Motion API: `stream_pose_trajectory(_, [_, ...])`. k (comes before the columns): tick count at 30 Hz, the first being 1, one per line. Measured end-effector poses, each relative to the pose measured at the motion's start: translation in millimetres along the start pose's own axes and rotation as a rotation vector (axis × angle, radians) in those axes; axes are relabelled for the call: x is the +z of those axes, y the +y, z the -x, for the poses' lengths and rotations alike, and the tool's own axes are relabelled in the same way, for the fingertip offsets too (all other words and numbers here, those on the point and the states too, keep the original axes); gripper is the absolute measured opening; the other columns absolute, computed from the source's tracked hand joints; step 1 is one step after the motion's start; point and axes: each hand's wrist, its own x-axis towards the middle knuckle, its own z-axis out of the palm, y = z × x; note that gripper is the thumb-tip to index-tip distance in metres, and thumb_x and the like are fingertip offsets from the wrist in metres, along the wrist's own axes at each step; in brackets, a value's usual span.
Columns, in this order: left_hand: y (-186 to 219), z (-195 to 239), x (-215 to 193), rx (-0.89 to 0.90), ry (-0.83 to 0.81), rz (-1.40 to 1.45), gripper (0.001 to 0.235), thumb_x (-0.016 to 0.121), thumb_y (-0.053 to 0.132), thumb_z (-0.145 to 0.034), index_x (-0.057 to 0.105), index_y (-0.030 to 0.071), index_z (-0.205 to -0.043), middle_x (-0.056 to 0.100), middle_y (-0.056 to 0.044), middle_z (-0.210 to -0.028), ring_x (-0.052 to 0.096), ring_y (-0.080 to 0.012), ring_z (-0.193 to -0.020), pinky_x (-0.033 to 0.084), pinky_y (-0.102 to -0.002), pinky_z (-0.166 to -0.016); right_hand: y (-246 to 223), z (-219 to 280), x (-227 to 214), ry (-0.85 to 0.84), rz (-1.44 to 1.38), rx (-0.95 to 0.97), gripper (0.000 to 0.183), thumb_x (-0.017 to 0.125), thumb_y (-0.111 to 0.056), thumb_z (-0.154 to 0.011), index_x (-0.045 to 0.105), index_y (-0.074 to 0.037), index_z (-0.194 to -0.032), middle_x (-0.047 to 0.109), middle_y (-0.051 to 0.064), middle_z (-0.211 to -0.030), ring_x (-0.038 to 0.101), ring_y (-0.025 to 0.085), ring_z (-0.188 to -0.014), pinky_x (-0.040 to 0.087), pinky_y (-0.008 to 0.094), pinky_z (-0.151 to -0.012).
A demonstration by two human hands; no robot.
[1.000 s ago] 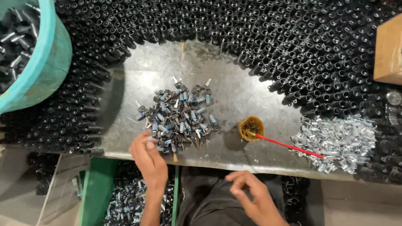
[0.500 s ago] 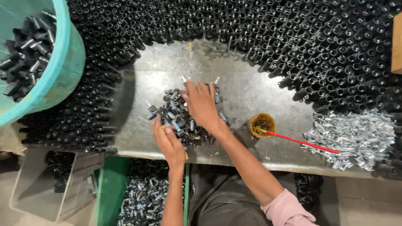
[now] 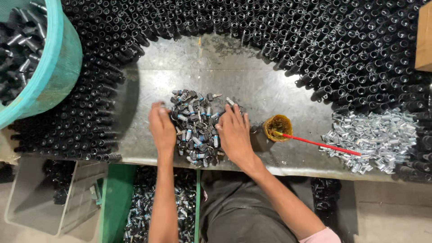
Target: The person repeatedly picks small cylindrical electronic components from a pile, applies a yellow substance with a red brush, and attaches a small metal clip to each component. The finished items are placed into a green bin below the workbench.
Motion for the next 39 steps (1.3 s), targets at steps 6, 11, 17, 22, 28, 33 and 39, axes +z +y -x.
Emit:
stream_pose_trajectory(6, [28,38,-42,-0.132,-0.055,0.175,0.023,0.058,0.023,-0.105,0.068,0.002,-0.109,0.074,-0.01,-0.099,0.069,-0.0258,-0.095,0.053,-0.039,-0.09,-7,34,-38,0.037,-0.091,-0.049,0.015,0.066,-0.011,-0.087,0.057,-0.006,-0.097,0.062,0.017,-0.13,0.054,0.039,-0.129,0.037,0.054,-0.111])
stream_pose_trajectory(11, [110,125,-40,-0.603,-0.374,1.051,0.026,0.058,0.014,-0.099,0.06,0.003,-0.123,0.063,-0.004,-0.082,0.062,-0.0141,-0.075,0.053,-0.031,-0.071,-9,70,-80,-0.104,-0.636,0.147,0.011,0.071,-0.001,-0.089,0.065,-0.003,-0.098,0.064,0.007,-0.101,0.063,0.02,-0.093,0.053,0.032,-0.082])
stream_pose_trajectory(17, [113,112,-56,-0.782,-0.06,1.317,0.026,0.059,0.011,-0.1,0.056,0.005,-0.125,0.06,-0.004,-0.09,0.059,-0.0111,-0.077,0.053,-0.028,-0.069,0,107,-100,-0.191,-0.814,0.373,0.012,0.078,0.0,-0.082,0.07,-0.003,-0.09,0.063,0.004,-0.092,0.059,0.012,-0.08,0.051,0.026,-0.071])
stream_pose_trajectory(22, [118,115,-72,-0.715,-0.258,1.08,0.031,0.064,0.011,-0.096,0.058,0.005,-0.125,0.063,-0.007,-0.091,0.06,-0.0147,-0.073,0.045,-0.026,-0.058,4,108,-103,-0.162,-0.758,0.331,0.013,0.078,0.004,-0.082,0.07,-0.003,-0.09,0.065,0.004,-0.091,0.062,0.012,-0.082,0.05,0.024,-0.071])
stream_pose_trajectory(28, [148,167,-17,-1.039,-0.49,1.546,0.031,0.067,0.019,-0.098,0.054,0.012,-0.125,0.061,-0.001,-0.093,0.054,-0.0105,-0.077,0.048,-0.026,-0.064,-6,97,-102,-0.024,-0.916,0.316,0.014,0.075,0.008,-0.085,0.067,0.001,-0.093,0.065,0.009,-0.101,0.07,0.012,-0.086,0.06,0.024,-0.073])
stream_pose_trajectory(33, [154,168,-14,-1.014,-0.491,1.523,0.03,0.068,0.02,-0.099,0.056,0.01,-0.124,0.061,0.0,-0.095,0.055,-0.0099,-0.078,0.047,-0.025,-0.064,-16,90,-109,0.011,-0.924,0.437,0.012,0.075,0.008,-0.085,0.068,0.003,-0.093,0.064,0.01,-0.099,0.069,0.011,-0.078,0.062,0.025,-0.065])
stream_pose_trajectory(39, [150,175,-13,-0.988,-0.506,1.491,0.027,0.069,0.018,-0.097,0.059,0.009,-0.121,0.062,0.001,-0.098,0.057,-0.0092,-0.08,0.049,-0.026,-0.065,-9,98,-104,-0.034,-0.936,0.461,0.012,0.072,0.01,-0.086,0.067,0.004,-0.095,0.062,0.008,-0.1,0.068,0.011,-0.082,0.06,0.025,-0.069])
